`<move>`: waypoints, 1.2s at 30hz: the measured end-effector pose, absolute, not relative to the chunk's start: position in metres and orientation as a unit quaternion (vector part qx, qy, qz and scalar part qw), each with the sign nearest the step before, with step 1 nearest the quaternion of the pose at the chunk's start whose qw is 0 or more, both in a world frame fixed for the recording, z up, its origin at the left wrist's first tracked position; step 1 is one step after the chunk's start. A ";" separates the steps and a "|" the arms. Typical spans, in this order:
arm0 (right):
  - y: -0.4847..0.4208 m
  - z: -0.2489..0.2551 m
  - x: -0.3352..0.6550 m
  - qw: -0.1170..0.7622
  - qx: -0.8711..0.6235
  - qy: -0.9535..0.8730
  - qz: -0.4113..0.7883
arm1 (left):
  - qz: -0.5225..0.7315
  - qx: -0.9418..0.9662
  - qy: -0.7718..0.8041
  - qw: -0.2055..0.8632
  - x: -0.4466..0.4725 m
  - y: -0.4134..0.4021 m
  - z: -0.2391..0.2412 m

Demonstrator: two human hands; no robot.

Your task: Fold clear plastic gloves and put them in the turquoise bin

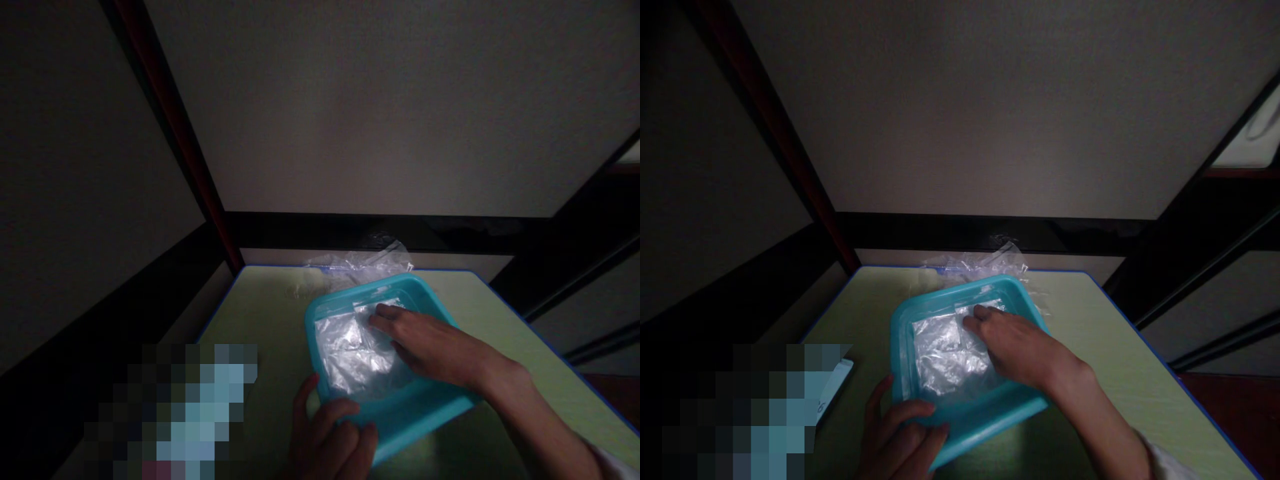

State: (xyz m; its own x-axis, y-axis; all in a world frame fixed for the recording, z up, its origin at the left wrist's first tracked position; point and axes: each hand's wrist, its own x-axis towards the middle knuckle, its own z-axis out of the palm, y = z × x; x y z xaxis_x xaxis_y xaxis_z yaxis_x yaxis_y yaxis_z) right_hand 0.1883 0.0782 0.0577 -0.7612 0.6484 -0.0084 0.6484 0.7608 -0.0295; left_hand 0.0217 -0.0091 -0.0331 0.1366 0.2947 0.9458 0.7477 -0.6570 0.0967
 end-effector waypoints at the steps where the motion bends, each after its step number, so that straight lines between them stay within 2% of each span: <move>1: 0.078 0.058 0.187 -0.005 -0.352 -0.936 0.018 | -0.550 -0.725 -0.359 0.207 0.022 -0.009 -0.033; 27: 0.083 0.062 0.188 -0.001 -0.381 -0.921 0.077 | -0.564 -0.717 -0.360 0.194 0.021 -0.010 -0.032; 36: 0.082 0.057 0.200 0.038 -0.384 -0.921 0.046 | -0.574 -0.706 -0.367 0.192 0.021 -0.009 -0.032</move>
State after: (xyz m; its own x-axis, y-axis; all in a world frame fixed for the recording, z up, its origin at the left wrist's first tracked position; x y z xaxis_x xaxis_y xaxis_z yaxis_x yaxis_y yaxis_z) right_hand 0.1998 0.0822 0.0572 -0.7024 0.7109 0.0354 0.7039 0.7011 -0.1140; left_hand 0.0215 -0.0091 -0.0323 0.0709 0.2980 0.9519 0.7388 -0.6569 0.1506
